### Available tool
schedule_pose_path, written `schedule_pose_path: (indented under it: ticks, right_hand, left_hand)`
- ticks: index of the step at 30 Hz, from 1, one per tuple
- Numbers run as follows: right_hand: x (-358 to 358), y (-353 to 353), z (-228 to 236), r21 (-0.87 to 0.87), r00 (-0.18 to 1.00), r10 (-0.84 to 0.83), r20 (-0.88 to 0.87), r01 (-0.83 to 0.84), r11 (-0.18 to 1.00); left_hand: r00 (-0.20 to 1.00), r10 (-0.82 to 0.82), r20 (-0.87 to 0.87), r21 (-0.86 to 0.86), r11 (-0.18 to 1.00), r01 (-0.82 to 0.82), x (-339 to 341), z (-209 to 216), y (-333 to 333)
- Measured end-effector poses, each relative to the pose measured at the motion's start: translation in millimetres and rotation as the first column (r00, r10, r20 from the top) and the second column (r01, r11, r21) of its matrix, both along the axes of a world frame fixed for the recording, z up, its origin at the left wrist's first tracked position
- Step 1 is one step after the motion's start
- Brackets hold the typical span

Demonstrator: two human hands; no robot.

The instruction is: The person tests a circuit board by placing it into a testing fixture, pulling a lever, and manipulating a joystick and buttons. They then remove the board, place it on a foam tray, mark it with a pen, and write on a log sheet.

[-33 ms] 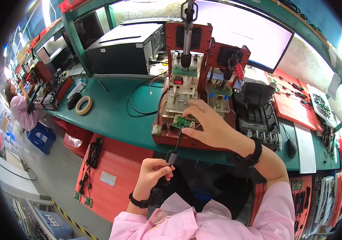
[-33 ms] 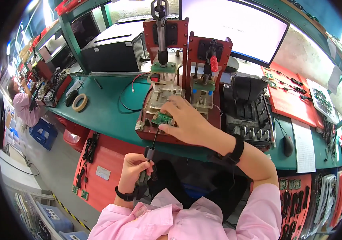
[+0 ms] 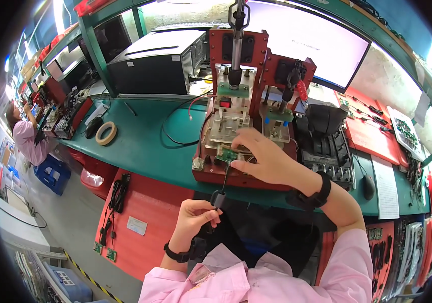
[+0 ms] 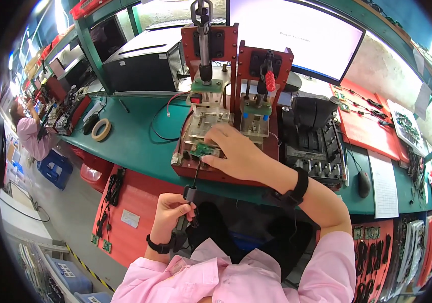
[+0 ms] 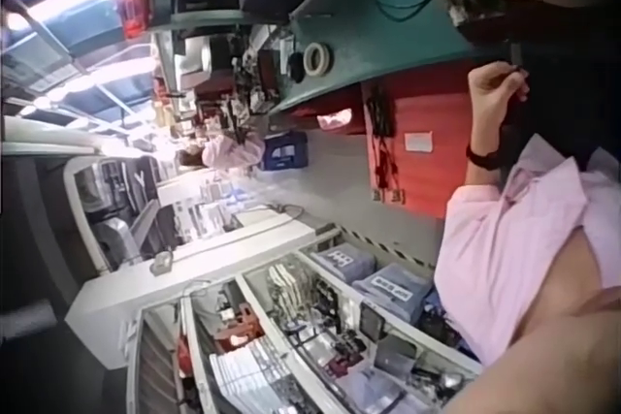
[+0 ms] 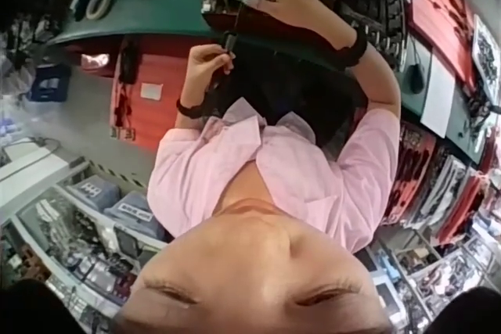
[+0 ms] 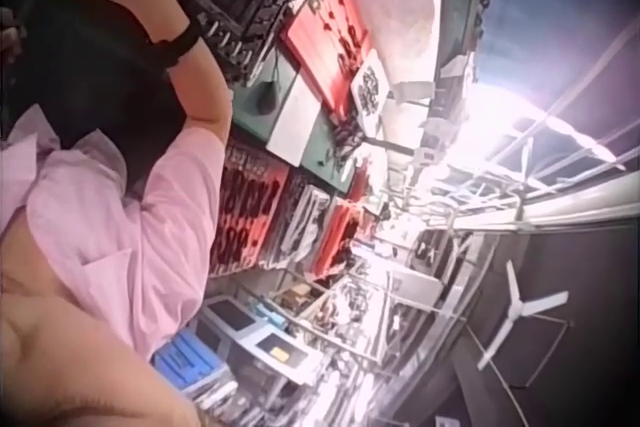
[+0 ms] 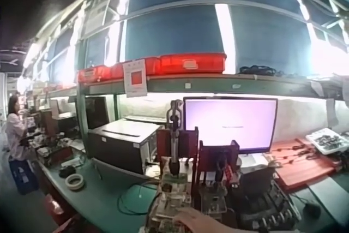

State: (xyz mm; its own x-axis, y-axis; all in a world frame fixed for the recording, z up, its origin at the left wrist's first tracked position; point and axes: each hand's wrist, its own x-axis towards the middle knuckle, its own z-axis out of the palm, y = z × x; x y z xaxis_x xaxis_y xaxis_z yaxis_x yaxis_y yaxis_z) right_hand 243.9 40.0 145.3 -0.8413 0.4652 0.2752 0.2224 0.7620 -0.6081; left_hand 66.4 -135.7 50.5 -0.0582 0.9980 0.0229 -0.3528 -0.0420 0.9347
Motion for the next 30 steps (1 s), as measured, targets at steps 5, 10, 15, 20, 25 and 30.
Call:
schedule_pose_path:
  ticks: [5, 10, 15, 20, 25, 30]
  right_hand:
    - [9.1, 6.5, 9.2, 0.142, 0.999, 0.0, 0.052, -0.008, 0.99]
    - [2.4, 10.2, 15.7, 0.013, 0.998, 0.06, 0.031, -0.061, 0.998]
    - [-3.5, 29.9, -5.8, 0.346, 0.997, -0.018, 0.081, -0.011, 0.938]
    - [-10.6, 56.6, -16.4, 0.561, 0.98, -0.152, 0.128, 0.054, 0.826]
    - [-32.8, 62.9, -13.7, 0.519, 0.957, -0.182, 0.226, 0.04, 0.854]
    - [-22.4, 69.0, -15.1, 0.612, 0.942, -0.193, 0.276, -0.017, 0.791]
  left_hand:
    - [0.999, -0.052, 0.011, 0.054, 0.997, 0.051, 6.1, 5.1, 5.4]
    - [0.998, -0.051, -0.024, 0.072, 0.996, 0.053, 4.2, 5.9, 3.9]
    - [1.0, 0.03, -0.008, 0.076, 0.997, -0.03, 5.9, 1.5, 12.0]
    - [0.983, 0.125, -0.133, 0.126, 0.986, -0.108, 20.7, 5.0, 34.6]
    - [0.998, 0.053, -0.034, 0.141, 0.989, -0.048, 6.3, -2.8, 40.0]
    - [0.999, 0.039, -0.035, 0.077, 0.996, -0.037, 11.4, -7.0, 47.6]
